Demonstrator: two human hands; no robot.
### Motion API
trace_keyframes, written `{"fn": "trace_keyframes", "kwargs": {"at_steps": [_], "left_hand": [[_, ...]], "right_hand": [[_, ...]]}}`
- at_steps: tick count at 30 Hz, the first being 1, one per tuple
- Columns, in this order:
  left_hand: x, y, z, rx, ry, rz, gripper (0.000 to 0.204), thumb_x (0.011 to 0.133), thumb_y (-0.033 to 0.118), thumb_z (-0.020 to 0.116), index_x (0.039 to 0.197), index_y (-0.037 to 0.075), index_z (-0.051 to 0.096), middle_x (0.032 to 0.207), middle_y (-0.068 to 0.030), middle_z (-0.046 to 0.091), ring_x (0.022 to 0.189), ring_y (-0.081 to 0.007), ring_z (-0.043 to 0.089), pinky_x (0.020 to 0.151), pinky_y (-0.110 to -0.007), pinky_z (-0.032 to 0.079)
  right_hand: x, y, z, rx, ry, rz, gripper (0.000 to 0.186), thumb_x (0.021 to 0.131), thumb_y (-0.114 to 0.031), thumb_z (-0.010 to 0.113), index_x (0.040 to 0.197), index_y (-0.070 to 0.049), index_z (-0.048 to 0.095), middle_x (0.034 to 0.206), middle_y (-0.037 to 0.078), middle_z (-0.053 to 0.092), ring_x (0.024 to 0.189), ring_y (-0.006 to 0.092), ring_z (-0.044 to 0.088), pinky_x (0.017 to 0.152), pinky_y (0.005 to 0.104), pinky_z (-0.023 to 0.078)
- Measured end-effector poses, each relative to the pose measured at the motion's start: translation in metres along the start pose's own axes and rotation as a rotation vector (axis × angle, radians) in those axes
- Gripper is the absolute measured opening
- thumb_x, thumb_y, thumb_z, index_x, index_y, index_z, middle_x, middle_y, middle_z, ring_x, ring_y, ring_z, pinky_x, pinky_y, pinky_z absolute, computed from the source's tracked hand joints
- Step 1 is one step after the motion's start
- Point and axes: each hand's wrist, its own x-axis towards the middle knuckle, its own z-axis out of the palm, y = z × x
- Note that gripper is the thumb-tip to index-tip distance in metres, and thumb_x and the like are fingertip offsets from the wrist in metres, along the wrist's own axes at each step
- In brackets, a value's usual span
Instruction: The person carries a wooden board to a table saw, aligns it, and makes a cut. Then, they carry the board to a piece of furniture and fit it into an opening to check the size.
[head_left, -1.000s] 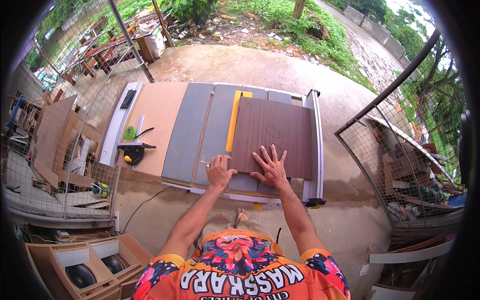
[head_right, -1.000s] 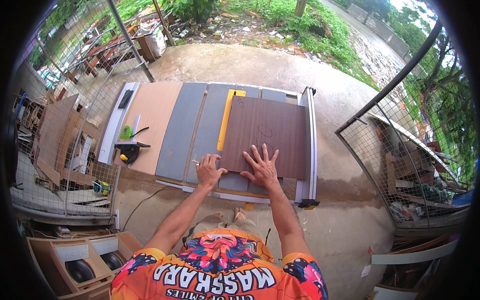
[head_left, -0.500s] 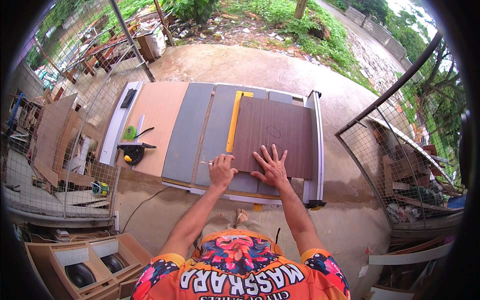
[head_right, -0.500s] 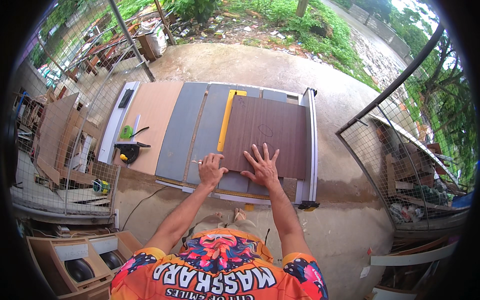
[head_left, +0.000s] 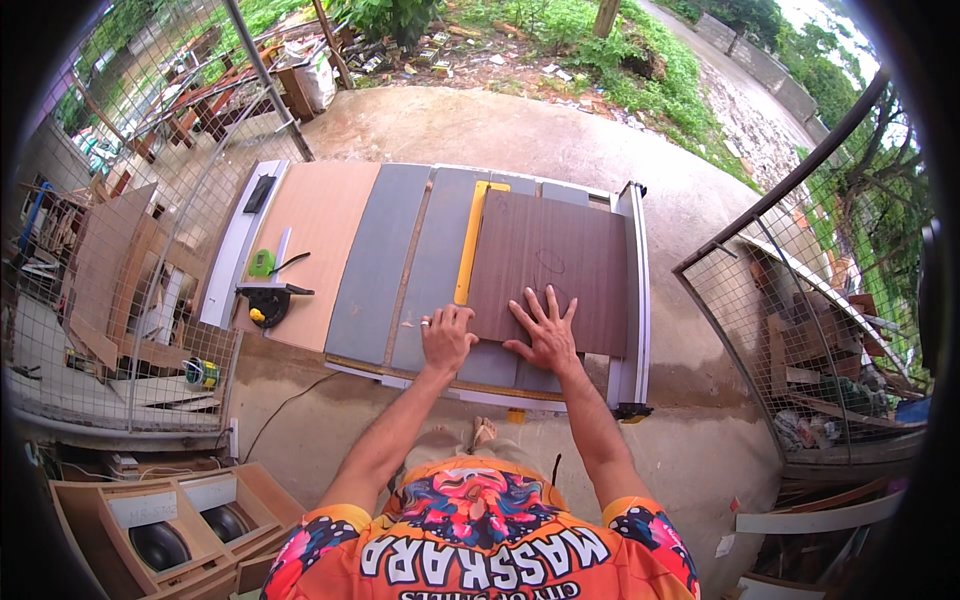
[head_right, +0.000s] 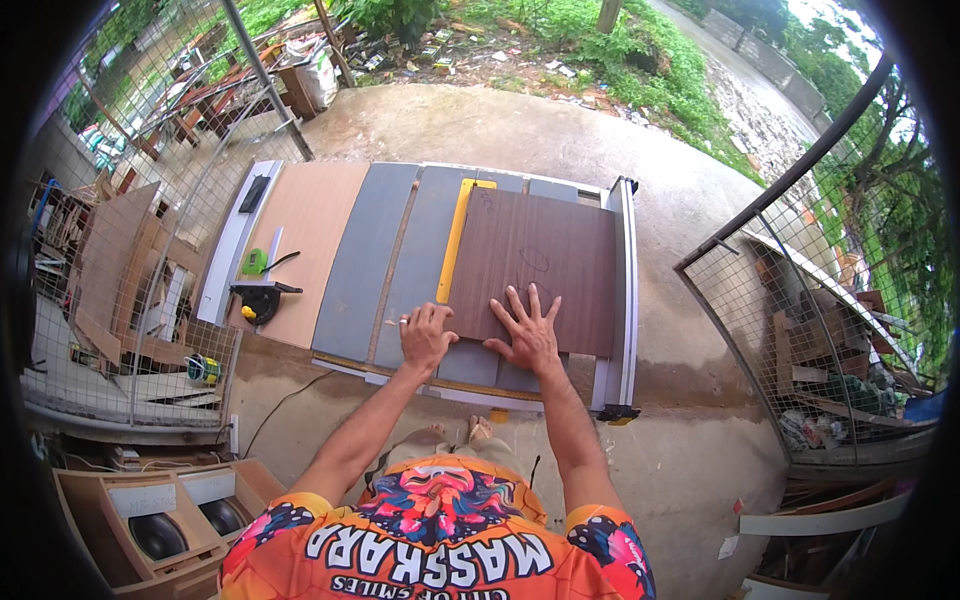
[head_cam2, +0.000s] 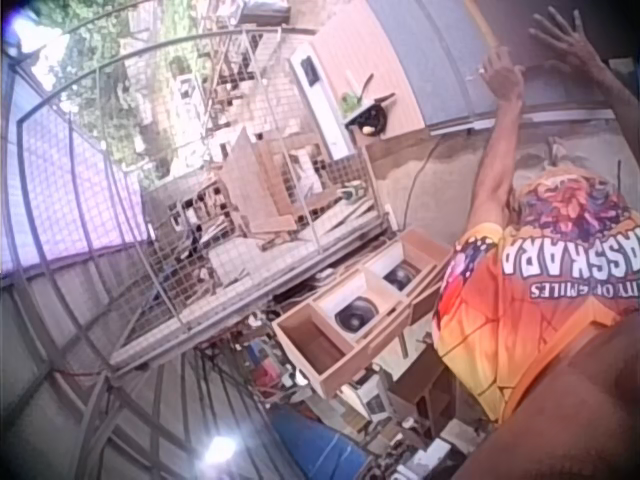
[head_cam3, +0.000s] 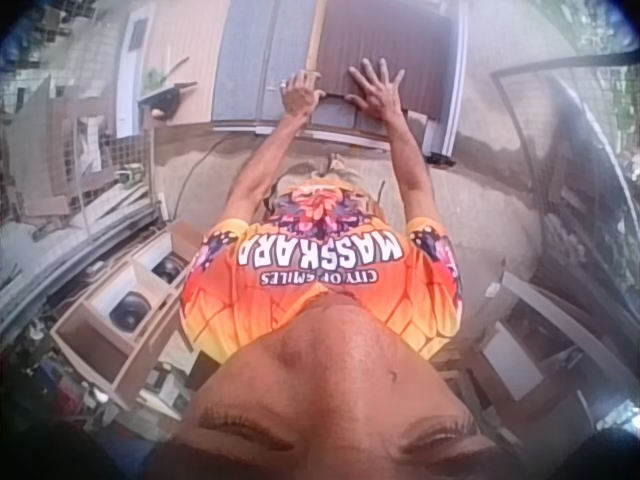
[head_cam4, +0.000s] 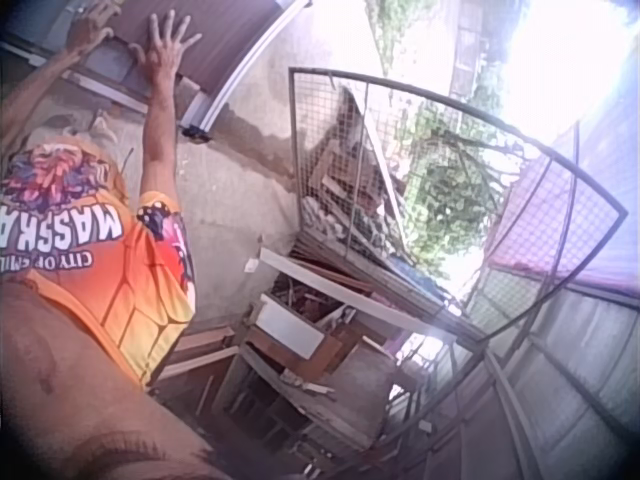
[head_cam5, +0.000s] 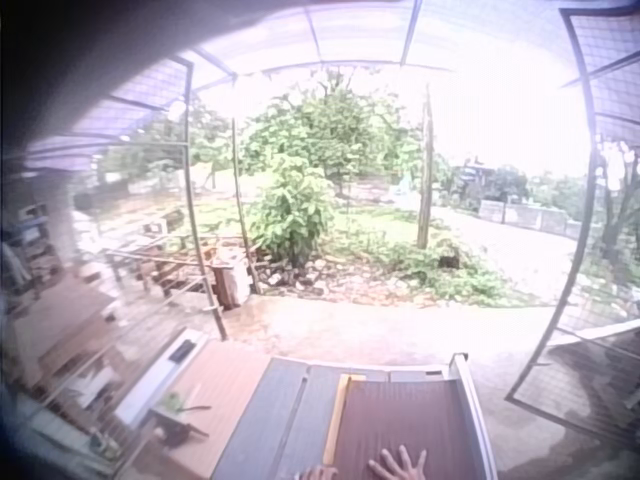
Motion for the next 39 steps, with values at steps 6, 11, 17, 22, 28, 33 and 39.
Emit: {"fn": "trace_keyframes", "kwargs": {"at_steps": [6, 11, 17, 22, 28, 33, 39], "left_hand": [[0.003, 0.003, 0.000, -0.001, -0.004, -0.005, 0.050, 0.063, 0.027, 0.093, 0.106, 0.021, 0.067, 0.102, 0.0032, 0.063, 0.100, -0.0210, 0.063, 0.089, -0.046, 0.046], [0.003, 0.003, 0.003, 0.025, 0.013, 0.007, 0.052, 0.061, 0.028, 0.093, 0.106, 0.021, 0.069, 0.101, 0.0038, 0.064, 0.100, -0.0205, 0.063, 0.089, -0.045, 0.046], [0.005, 0.004, 0.007, 0.044, 0.025, -0.001, 0.051, 0.061, 0.028, 0.094, 0.105, 0.021, 0.070, 0.101, 0.0042, 0.064, 0.099, -0.0199, 0.063, 0.091, -0.045, 0.047], [0.005, 0.005, 0.008, 0.045, 0.039, 0.001, 0.049, 0.062, 0.027, 0.093, 0.104, 0.021, 0.069, 0.099, 0.0034, 0.063, 0.099, -0.0209, 0.063, 0.090, -0.047, 0.049], [0.000, 0.013, 0.009, 0.051, 0.022, 0.007, 0.041, 0.069, 0.031, 0.090, 0.101, 0.020, 0.068, 0.098, 0.0023, 0.063, 0.097, -0.0217, 0.064, 0.086, -0.048, 0.050], [-0.021, 0.027, 0.002, -0.121, -0.008, 0.049, 0.034, 0.079, 0.043, 0.083, 0.096, 0.017, 0.067, 0.092, -0.0013, 0.064, 0.089, -0.0239, 0.066, 0.076, -0.042, 0.051], [-0.067, 0.016, -0.018, -0.291, -0.007, 0.080, 0.034, 0.085, 0.044, 0.082, 0.080, 0.015, 0.065, 0.069, -0.0006, 0.061, 0.064, -0.0238, 0.063, 0.060, -0.040, 0.050]], "right_hand": [[0.001, 0.003, 0.000, -0.010, 0.001, 0.002, 0.087, 0.085, -0.077, 0.061, 0.158, -0.033, 0.044, 0.169, 0.009, 0.031, 0.156, 0.0447, 0.021, 0.112, 0.0849, 0.011], [0.005, 0.004, 0.000, -0.018, -0.018, 0.005, 0.086, 0.086, -0.077, 0.060, 0.159, -0.034, 0.042, 0.169, 0.008, 0.030, 0.156, 0.0444, 0.020, 0.113, 0.0846, 0.010], [0.007, 0.006, 0.001, -0.015, -0.006, 0.004, 0.086, 0.086, -0.077, 0.060, 0.158, -0.034, 0.043, 0.169, 0.008, 0.030, 0.156, 0.0445, 0.020, 0.113, 0.0846, 0.010], [0.008, 0.007, 0.000, 0.002, 0.011, 0.000, 0.086, 0.085, -0.076, 0.061, 0.158, -0.033, 0.044, 0.169, 0.009, 0.031, 0.156, 0.0452, 0.020, 0.112, 0.0851, 0.011], [0.010, 0.009, 0.001, 0.004, 0.025, -0.003, 0.086, 0.085, -0.077, 0.061, 0.157, -0.032, 0.045, 0.168, 0.009, 0.032, 0.156, 0.0452, 0.021, 0.112, 0.0856, 0.011], [0.013, 0.010, 0.002, -0.001, 0.028, -0.007, 0.085, 0.086, -0.078, 0.059, 0.156, -0.033, 0.046, 0.168, 0.008, 0.033, 0.155, 0.0452, 0.022, 0.111, 0.0864, 0.011], [0.014, 0.012, 0.003, -0.015, -0.001, 0.001, 0.086, 0.086, -0.077, 0.060, 0.159, -0.035, 0.041, 0.169, 0.008, 0.030, 0.157, 0.0441, 0.019, 0.112, 0.0853, 0.009]]}}
